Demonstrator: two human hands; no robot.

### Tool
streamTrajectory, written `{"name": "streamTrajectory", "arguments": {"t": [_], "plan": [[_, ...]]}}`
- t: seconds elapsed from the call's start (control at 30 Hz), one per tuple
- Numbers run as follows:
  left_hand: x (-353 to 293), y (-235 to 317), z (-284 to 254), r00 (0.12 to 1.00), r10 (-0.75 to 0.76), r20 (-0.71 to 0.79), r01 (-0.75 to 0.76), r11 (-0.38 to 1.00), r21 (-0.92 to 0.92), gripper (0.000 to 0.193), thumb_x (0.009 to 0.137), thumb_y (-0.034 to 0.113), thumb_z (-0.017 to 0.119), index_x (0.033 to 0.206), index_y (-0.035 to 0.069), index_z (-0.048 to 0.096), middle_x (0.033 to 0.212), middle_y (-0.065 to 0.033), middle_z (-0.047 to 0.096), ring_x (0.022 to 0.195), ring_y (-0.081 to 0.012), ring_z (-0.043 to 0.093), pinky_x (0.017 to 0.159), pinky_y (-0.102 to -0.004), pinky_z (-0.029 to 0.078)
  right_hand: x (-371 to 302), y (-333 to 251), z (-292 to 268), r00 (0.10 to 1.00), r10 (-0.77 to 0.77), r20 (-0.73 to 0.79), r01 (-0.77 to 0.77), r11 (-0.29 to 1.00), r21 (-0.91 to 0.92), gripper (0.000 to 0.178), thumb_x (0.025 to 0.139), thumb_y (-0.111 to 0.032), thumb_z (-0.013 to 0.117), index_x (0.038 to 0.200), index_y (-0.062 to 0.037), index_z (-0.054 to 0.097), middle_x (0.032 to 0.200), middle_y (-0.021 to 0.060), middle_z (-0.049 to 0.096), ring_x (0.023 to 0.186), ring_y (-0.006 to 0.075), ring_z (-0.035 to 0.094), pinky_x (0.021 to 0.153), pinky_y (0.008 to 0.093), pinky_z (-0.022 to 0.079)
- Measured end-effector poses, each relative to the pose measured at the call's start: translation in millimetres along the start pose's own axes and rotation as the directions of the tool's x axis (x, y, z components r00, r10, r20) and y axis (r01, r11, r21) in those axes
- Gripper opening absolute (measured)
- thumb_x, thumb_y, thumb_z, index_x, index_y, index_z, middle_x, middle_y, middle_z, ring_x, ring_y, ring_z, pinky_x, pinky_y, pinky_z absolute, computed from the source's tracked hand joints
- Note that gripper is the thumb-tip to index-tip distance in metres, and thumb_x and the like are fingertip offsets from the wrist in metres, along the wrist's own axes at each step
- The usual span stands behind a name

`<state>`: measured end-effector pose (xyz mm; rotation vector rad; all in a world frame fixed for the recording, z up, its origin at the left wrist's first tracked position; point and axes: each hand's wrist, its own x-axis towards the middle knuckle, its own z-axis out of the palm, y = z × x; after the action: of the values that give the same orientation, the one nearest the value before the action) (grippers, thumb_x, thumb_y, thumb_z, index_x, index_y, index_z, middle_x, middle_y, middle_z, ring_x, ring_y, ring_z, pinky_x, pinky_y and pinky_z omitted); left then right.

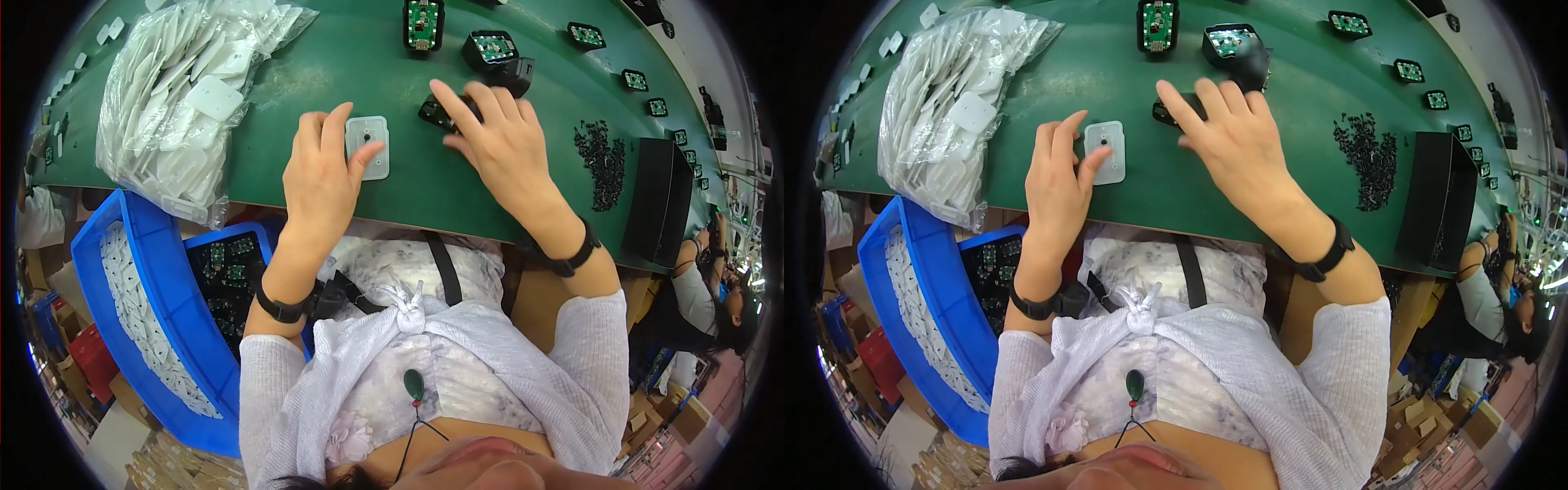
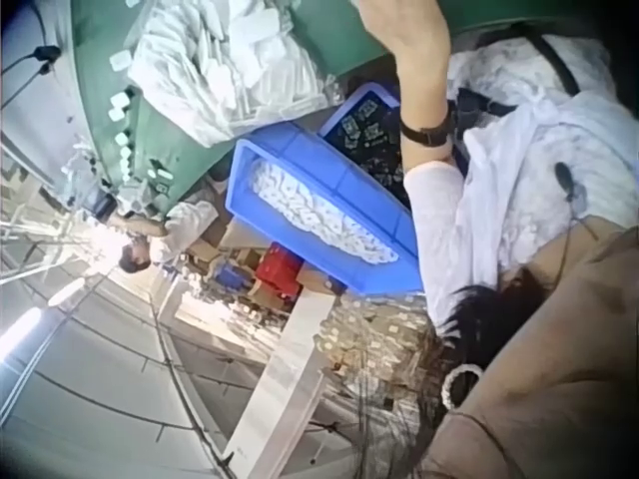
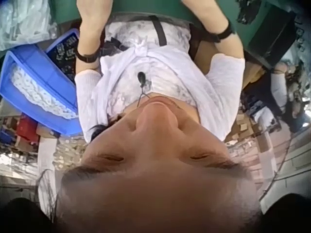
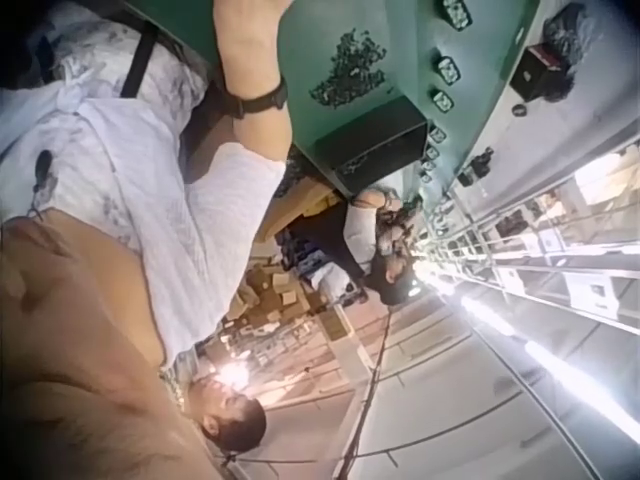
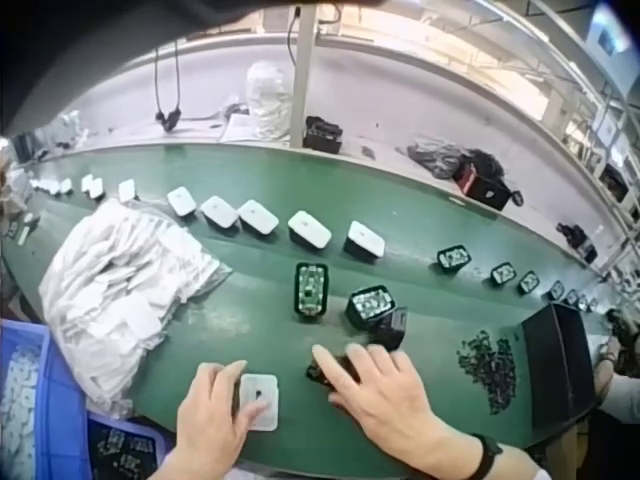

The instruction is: The person inserts a small black component into a white plastic cover and presses the assembly onto a black electronic housing. This process is repeated several times before the person retrieves more circuit boards from a blue bin.

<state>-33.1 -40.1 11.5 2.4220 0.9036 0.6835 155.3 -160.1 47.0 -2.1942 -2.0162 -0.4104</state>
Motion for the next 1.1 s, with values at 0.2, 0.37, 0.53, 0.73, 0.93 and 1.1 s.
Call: {"name": "streamTrajectory", "arguments": {"t": [0.2,0.37,0.53,0.73,0.93,1.1], "plan": [[-20,10,11,0.991,0.136,-0.012,-0.129,0.962,0.241,0.068,0.075,0.035,0.076,0.129,0.004,0.050,0.108,-0.0139,0.051,0.099,-0.0308,0.050,0.082,-0.0402,0.043,-34,-1,-6,0.996,0.090,0.013,-0.089,0.931,0.355,0.055,0.073,-0.013,0.076,0.125,-0.0171,0.060,0.115,0.0121,0.054,0.101,0.0321,0.054,0.084,0.0387,0.048],[-20,7,19,0.981,0.193,-0.038,-0.185,0.972,0.145,0.064,0.074,0.020,0.075,0.131,0.005,0.050,0.114,-0.0125,0.053,0.104,-0.0306,0.050,0.086,-0.0411,0.040,-61,10,-2,0.976,0.060,-0.210,-0.039,0.994,0.102,0.046,0.071,-0.012,0.076,0.116,-0.0168,0.067,0.116,0.0112,0.056,0.105,0.0303,0.055,0.085,0.0389,0.046],[-20,9,21,0.957,0.289,-0.001,-0.289,0.956,-0.043,0.057,0.075,0.003,0.069,0.129,0.007,0.053,0.119,-0.0088,0.057,0.110,-0.0290,0.051,0.093,-0.0417,0.038,-76,10,-12,0.992,0.095,-0.081,-0.073,0.968,0.241,0.045,0.072,-0.007,0.074,0.116,-0.0160,0.067,0.125,0.0123,0.056,0.106,0.0308,0.057,0.088,0.0388,0.045],[-12,15,23,0.928,0.369,0.054,-0.357,0.921,-0.156,0.056,0.074,0.001,0.068,0.127,0.008,0.055,0.116,-0.0059,0.061,0.110,-0.0258,0.053,0.097,-0.0420,0.036,-79,7,-15,0.921,0.389,0.029,-0.357,0.811,0.464,0.045,0.077,-0.003,0.072,0.120,-0.0035,0.059,0.121,0.0160,0.058,0.104,0.0333,0.057,0.089,0.0383,0.048],[-11,14,23,0.922,0.383,0.055,-0.364,0.908,-0.206,0.057,0.073,-0.002,0.067,0.128,0.008,0.054,0.116,-0.0070,0.062,0.110,-0.0255,0.054,0.100,-0.0417,0.036,-67,5,-15,0.949,0.314,0.013,-0.267,0.785,0.559,0.043,0.075,-0.001,0.073,0.116,-0.0031,0.062,0.113,0.0143,0.062,0.104,0.0320,0.058,0.088,0.0375,0.048],[-14,7,23,0.974,0.227,0.016,-0.190,0.852,-0.488,0.057,0.075,-0.011,0.059,0.130,0.004,0.052,0.123,-0.0144,0.060,0.114,-0.0310,0.055,0.098,-0.0441,0.042,-39,-14,-16,0.986,0.154,-0.059,-0.086,0.786,0.613,0.046,0.071,0.001,0.073,0.116,-0.0039,0.063,0.114,0.0128,0.062,0.103,0.0309,0.058,0.086,0.0378,0.049]]}}
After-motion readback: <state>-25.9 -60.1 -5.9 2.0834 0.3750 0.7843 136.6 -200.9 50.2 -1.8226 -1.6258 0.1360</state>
